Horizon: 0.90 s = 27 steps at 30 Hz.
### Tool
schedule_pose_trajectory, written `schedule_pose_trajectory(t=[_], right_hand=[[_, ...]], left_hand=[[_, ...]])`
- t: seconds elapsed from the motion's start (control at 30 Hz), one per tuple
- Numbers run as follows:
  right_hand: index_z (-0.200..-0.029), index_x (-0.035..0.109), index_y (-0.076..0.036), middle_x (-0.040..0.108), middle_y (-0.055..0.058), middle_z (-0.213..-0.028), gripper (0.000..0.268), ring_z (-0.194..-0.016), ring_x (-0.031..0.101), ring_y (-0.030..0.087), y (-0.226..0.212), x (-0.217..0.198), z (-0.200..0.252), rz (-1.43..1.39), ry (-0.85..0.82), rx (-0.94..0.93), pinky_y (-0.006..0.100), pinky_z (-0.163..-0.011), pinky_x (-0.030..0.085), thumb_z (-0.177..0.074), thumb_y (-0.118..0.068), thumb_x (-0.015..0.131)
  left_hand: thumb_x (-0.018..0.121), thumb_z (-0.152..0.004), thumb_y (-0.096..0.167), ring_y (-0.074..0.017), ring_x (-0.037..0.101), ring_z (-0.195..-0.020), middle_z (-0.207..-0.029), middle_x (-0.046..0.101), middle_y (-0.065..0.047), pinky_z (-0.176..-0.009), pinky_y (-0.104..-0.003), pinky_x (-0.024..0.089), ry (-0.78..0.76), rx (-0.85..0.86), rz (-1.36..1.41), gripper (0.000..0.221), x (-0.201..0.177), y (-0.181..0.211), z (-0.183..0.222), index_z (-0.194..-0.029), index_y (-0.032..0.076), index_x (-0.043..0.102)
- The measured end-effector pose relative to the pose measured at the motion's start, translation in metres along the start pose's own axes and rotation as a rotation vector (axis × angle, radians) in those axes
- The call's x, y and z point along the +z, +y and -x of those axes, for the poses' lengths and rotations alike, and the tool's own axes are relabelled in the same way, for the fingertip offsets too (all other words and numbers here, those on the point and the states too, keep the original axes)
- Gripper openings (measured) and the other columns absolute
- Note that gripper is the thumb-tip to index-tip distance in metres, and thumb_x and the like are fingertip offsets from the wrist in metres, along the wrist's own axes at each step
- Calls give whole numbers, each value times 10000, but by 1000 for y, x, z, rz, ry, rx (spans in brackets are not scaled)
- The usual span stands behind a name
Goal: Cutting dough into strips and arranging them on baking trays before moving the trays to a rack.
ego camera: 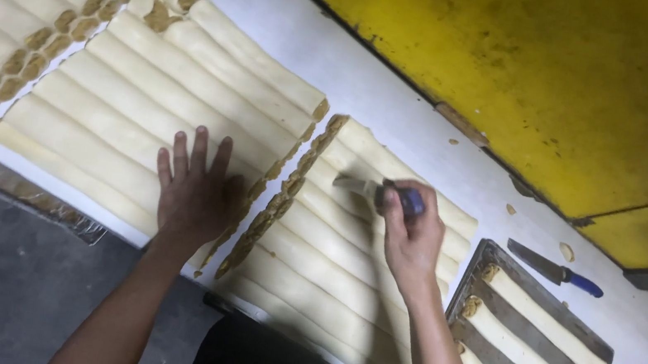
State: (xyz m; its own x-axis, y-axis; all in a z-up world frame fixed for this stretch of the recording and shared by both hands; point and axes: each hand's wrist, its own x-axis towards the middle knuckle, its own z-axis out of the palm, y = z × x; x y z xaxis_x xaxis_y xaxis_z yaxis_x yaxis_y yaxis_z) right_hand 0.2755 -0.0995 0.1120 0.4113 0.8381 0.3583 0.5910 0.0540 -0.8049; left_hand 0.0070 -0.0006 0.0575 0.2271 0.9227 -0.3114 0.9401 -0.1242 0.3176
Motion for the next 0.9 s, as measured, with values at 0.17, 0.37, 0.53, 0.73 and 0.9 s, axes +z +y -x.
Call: schedule_pose_trajectory(t=[0.17,0.37,0.53,0.73,0.9], right_hand=[[-1135,655,-27,736,219,-913,149,-699,746,335,-1,-45,18,114,71,62,429,-601,635,-1008,-105,666],[-1145,649,23,711,228,-866,149,-683,724,291,19,-89,43,129,235,-19,406,-616,632,-1008,-32,669],[-1156,644,18,717,231,-845,175,-694,728,303,42,-116,54,141,205,89,435,-629,634,-1013,-80,667],[-1200,572,-20,702,142,-1013,277,-876,693,230,39,-148,68,192,170,272,330,-770,594,-1026,-235,593],[-1215,552,10,708,174,-1027,249,-887,717,262,35,-164,77,346,242,230,354,-772,627,-1072,-193,568]], left_hand=[[365,-1038,535,-423,52,-1579,-1721,150,-175,-1251,-587,9,0,-13,-55,698,-2,3,5,-1656,241,231],[328,-1056,576,-413,36,-1586,-1734,157,-158,-1252,-577,-17,104,6,-42,681,35,-16,-9,-1652,249,286],[333,-1045,584,-429,54,-1585,-1732,175,-176,-1258,-596,6,154,44,-55,701,44,-21,-13,-1654,240,287],[345,-1015,492,-481,70,-1548,-1702,174,-226,-1220,-614,0,236,134,0,693,46,-25,-16,-1636,190,283],[328,-1029,497,-494,67,-1548,-1703,179,-245,-1221,-614,-21,268,181,27,697,50,-29,-15,-1639,160,298]])
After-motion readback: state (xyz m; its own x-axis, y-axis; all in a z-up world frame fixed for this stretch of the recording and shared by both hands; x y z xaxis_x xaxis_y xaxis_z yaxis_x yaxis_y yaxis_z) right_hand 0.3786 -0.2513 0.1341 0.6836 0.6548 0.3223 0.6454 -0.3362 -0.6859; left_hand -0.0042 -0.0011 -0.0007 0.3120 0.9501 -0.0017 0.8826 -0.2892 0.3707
